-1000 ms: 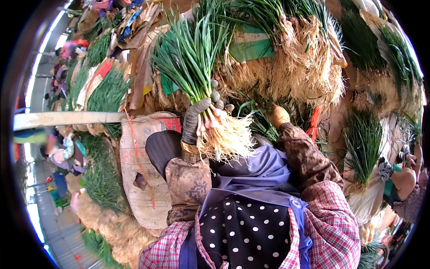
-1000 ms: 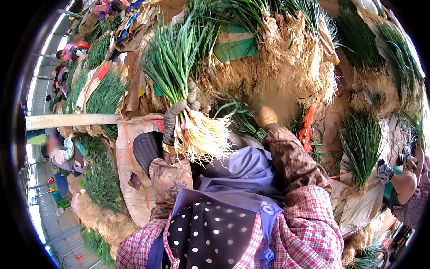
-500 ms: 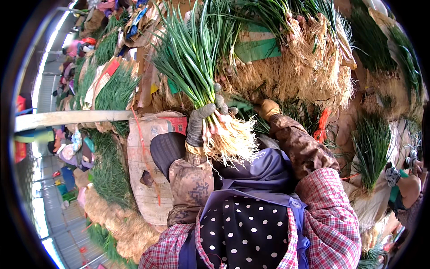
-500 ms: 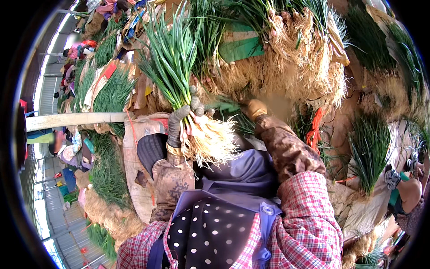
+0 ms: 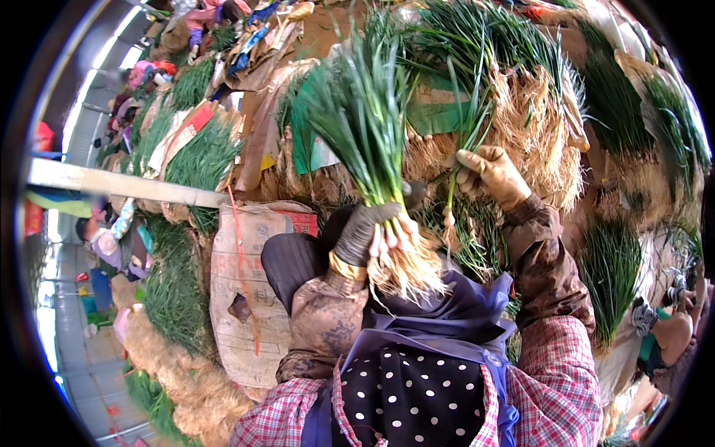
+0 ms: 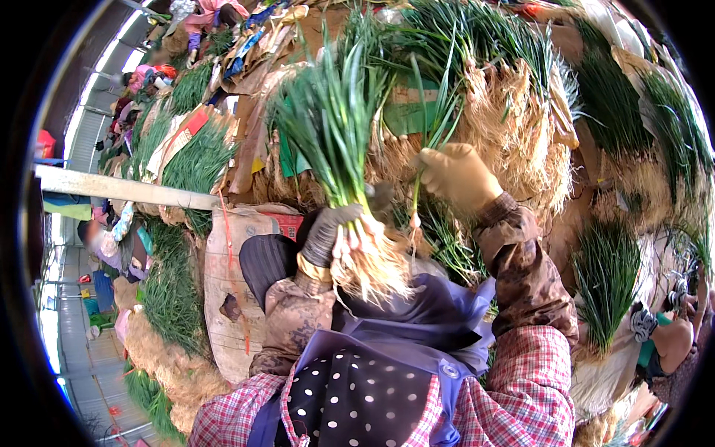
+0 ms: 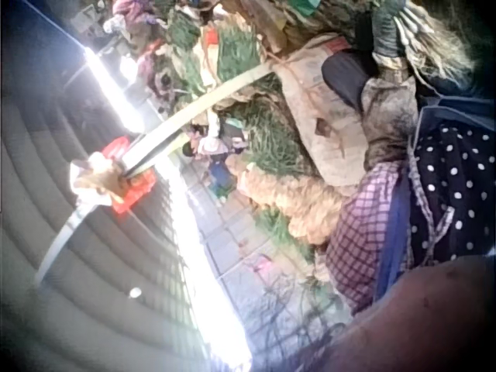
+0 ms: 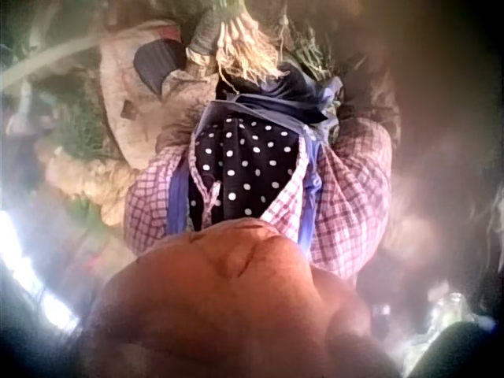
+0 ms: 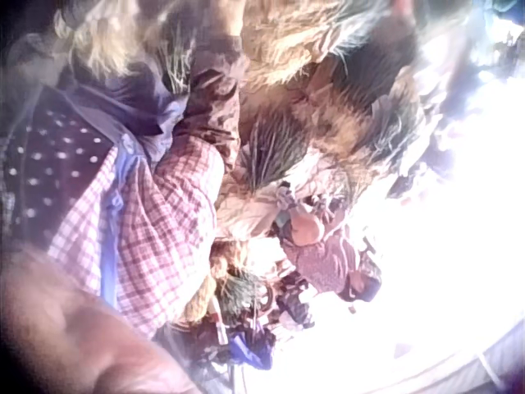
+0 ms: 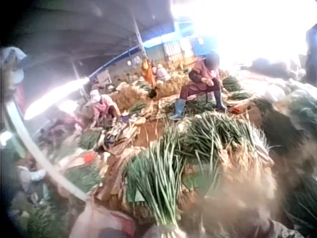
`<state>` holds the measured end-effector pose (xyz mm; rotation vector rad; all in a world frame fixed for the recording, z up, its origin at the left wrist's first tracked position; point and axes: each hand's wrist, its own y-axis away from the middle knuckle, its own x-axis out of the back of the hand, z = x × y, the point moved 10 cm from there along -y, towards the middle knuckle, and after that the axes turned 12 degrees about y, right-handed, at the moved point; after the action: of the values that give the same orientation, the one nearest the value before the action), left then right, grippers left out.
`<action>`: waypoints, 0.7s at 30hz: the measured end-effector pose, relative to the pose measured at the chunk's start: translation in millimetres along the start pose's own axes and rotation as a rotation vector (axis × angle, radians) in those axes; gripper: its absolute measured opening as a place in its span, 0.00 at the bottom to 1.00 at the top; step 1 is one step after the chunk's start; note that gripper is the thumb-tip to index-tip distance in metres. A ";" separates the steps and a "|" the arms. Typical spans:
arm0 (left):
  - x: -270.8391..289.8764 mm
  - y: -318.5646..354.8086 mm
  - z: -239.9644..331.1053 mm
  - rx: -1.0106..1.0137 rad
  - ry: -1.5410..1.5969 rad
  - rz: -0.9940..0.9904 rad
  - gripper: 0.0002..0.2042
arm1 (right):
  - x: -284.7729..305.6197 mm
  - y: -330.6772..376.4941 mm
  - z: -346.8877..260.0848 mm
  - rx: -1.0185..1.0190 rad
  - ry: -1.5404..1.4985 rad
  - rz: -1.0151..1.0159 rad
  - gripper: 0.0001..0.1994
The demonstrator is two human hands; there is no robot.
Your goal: The person cleans green onions by hand, peeling away the outer layers and removing dirt before tossing them onto a pile.
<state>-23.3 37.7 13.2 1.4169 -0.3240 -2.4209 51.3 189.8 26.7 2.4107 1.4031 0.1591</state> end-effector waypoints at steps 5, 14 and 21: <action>-10.6 3.7 -27.1 -0.011 -0.043 0.083 0.22 | -35.5 -17.8 33.0 -0.034 0.201 -0.091 0.11; 30.8 0.6 -27.5 -0.030 0.079 0.095 0.18 | -54.3 0.5 13.7 0.301 0.571 0.246 0.11; 3.2 -4.9 -21.2 -0.105 0.275 -0.106 0.14 | 29.5 -52.8 72.5 0.251 0.037 0.504 0.09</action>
<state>-7.0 40.3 -1.3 1.7295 -0.0573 -2.2453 42.2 221.7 -61.7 2.9443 0.8399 0.1575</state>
